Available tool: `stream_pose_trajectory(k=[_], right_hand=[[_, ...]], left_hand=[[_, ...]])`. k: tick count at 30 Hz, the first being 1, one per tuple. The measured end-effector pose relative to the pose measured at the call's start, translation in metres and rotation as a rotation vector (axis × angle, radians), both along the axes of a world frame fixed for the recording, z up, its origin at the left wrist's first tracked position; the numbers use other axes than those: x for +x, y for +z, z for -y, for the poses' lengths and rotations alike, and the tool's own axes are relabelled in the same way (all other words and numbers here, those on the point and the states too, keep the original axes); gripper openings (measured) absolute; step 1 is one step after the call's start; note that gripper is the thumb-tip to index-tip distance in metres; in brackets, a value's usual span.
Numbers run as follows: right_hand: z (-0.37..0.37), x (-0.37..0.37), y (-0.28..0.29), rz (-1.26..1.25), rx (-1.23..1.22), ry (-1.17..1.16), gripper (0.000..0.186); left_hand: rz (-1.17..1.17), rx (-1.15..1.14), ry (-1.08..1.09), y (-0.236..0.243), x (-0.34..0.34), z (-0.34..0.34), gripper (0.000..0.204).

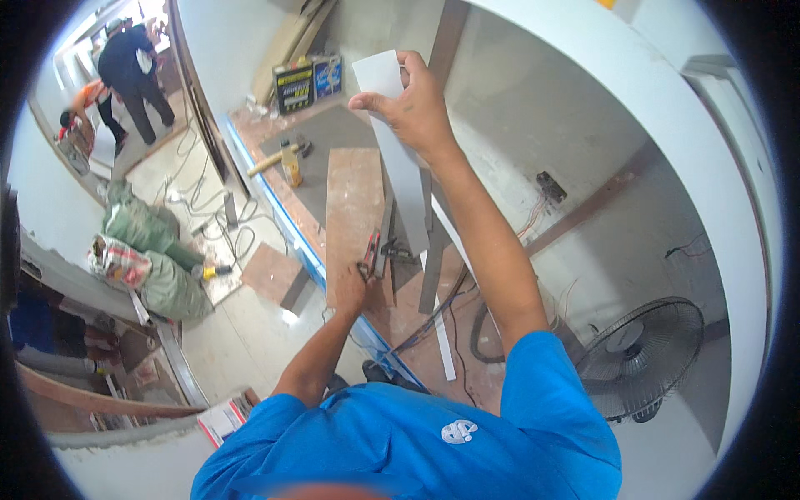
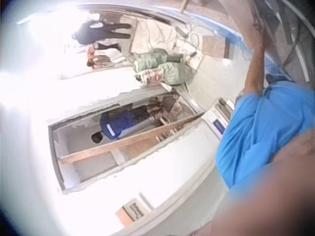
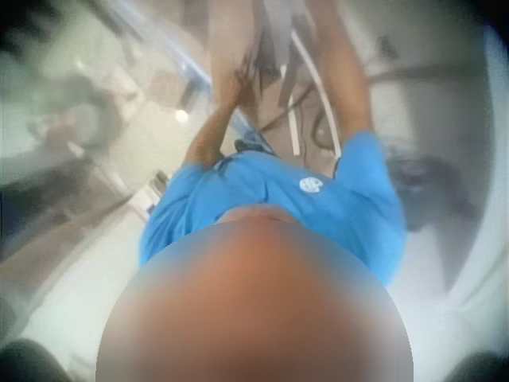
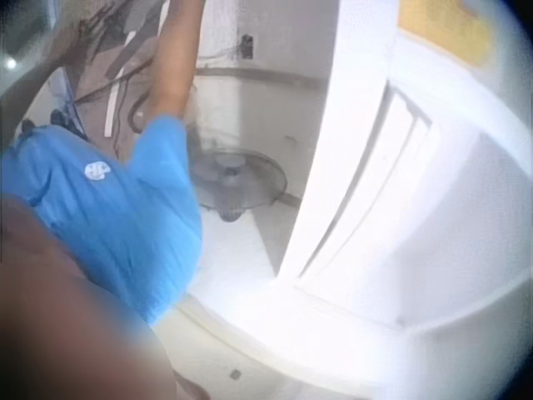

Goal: The person measures and marks a white trim strip, then uses a utility knife to cut it to length. The person sands the cut edge and fits the trim into a wall cabinet, applying adhesive to secure it in place.

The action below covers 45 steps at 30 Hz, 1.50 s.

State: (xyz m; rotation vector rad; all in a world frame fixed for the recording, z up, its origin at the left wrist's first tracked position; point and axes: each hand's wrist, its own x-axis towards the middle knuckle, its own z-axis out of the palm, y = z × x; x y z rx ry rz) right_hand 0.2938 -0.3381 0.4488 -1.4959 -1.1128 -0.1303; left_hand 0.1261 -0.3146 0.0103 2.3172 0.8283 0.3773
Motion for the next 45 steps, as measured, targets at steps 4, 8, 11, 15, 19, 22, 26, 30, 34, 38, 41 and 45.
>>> stream_pose_trajectory(k=[4, 8, 11, 15, 19, 22, 26, 30, 34, 38, 41, 45], right_hand=[[0.0, -0.006, 0.019, -0.035, 0.131, 0.009, 0.043], [-0.005, -0.019, 0.03, -0.02, 0.189, -0.04, 0.038], [-0.004, -0.018, 0.031, 0.013, 0.145, -0.02, 0.037], [-0.007, -0.02, 0.036, 0.018, 0.188, 0.012, 0.033], [-0.003, -0.018, 0.044, -0.042, 0.163, 0.038, 0.028], [0.003, -0.009, 0.041, -0.048, 0.171, 0.027, 0.027], [-0.004, -0.005, 0.036, -0.071, 0.202, 0.055, 0.023], [-0.03, 0.008, 0.012, 0.042, 0.229, 0.015, 0.018], [-0.05, -0.011, -0.018, 0.179, 0.249, 0.047, 0.022], [-0.055, -0.048, -0.065, -0.036, 0.312, 0.135, 0.019], [-0.071, -0.082, -0.091, -0.2, 0.354, 0.101, 0.022], [-0.091, -0.097, -0.119, -0.369, 0.218, 0.065, 0.027]], left_hand=[[-0.01, 0.037, -0.074, 0.0, -0.003, 0.009, 0.056], [0.05, 0.132, -0.264, -0.01, -0.017, 0.021, 0.058], [0.025, 0.205, -0.371, -0.01, -0.019, 0.035, 0.059], [-0.05, 0.205, -0.493, -0.02, -0.013, 0.04, 0.079], [-0.126, 0.209, -0.461, -0.026, -0.001, 0.044, 0.085], [-0.095, 0.214, -0.441, 0.002, 0.0, 0.049, 0.084], [-0.009, 0.223, -0.441, 0.027, -0.029, 0.037, 0.071], [0.099, 0.083, -0.483, 0.051, -0.066, 0.016, 0.063], [0.618, 0.352, 0.035, 0.157, -0.065, -0.02, 0.061], [0.782, 0.22, 0.159, 0.23, -0.07, -0.074, 0.071], [0.74, 0.028, 0.023, 0.217, -0.077, -0.11, 0.056], [0.638, -0.463, -0.196, 0.184, -0.09, -0.164, 0.024]])
